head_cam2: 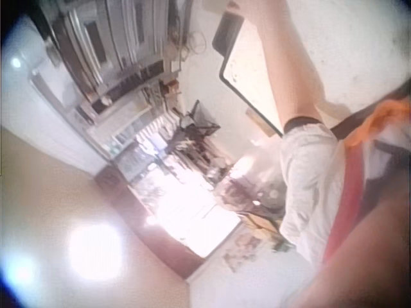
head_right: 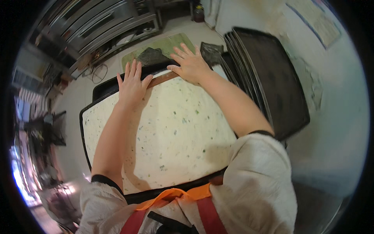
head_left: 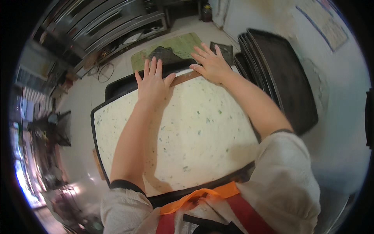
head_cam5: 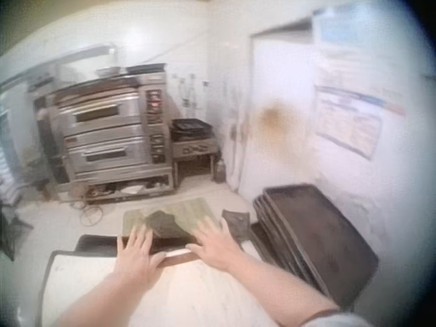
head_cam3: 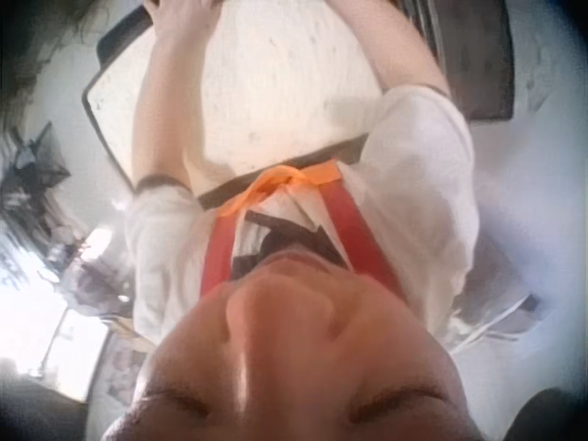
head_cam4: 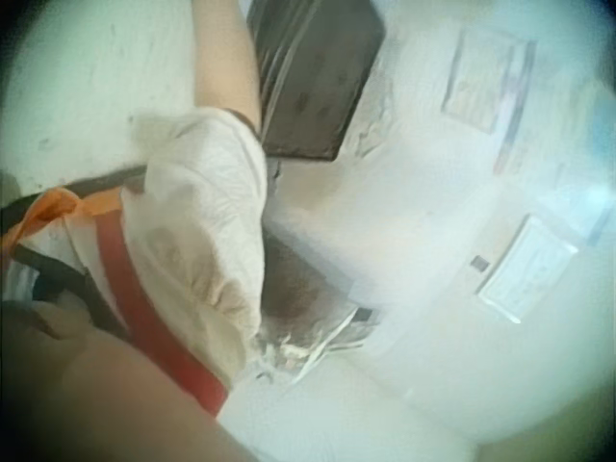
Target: The person chops green onions with a cleaver, retrieves a package from a shelf, spreads the chopped onions over a large sheet of dough, passes the dough through a roller machine, and then presses it into a baking tray, applying oil with a brush and spraying liquid from a bottle.
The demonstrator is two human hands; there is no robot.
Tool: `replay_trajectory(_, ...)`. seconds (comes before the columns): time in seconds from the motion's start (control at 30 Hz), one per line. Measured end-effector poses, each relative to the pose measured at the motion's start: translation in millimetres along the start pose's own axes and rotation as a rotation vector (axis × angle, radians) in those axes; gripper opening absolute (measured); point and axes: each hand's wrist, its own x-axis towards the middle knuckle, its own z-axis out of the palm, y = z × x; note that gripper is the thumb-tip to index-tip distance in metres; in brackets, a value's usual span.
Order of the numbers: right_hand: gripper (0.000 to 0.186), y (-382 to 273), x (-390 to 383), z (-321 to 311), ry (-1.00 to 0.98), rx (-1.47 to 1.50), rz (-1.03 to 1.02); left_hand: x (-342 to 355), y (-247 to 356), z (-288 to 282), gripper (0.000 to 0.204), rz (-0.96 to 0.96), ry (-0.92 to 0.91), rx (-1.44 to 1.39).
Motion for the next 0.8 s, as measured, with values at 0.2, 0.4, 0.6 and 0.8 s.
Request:
replay_trajectory(0.2, 0.061, 5.7, -87.1, -34.1, -0.025, 0.134, -0.04, -69.4, 47.5, -20.0, 0.08, 0.092, 0.063, -0.274)
replay_trajectory(0.4, 0.061, 1.9, -80.6, -68.0, -0.203, 0.209, 0.048, -44.3, 36.6, -87.9, 0.07, -0.087, -0.731, -0.636)
replay_trajectory(0.6, 0.065, -13.2, -87.7, -19.4, 0.046, 0.034, 0.044, -49.3, 49.4, -9.0, 0.07, -0.044, 0.014, -0.139)
replay_trajectory(0.8, 0.056, -30.2, -200.8, -75.4, -0.089, 0.234, -0.016, -154.0, 73.3, -50.3, 0.06, 0.073, -0.179, -0.462)
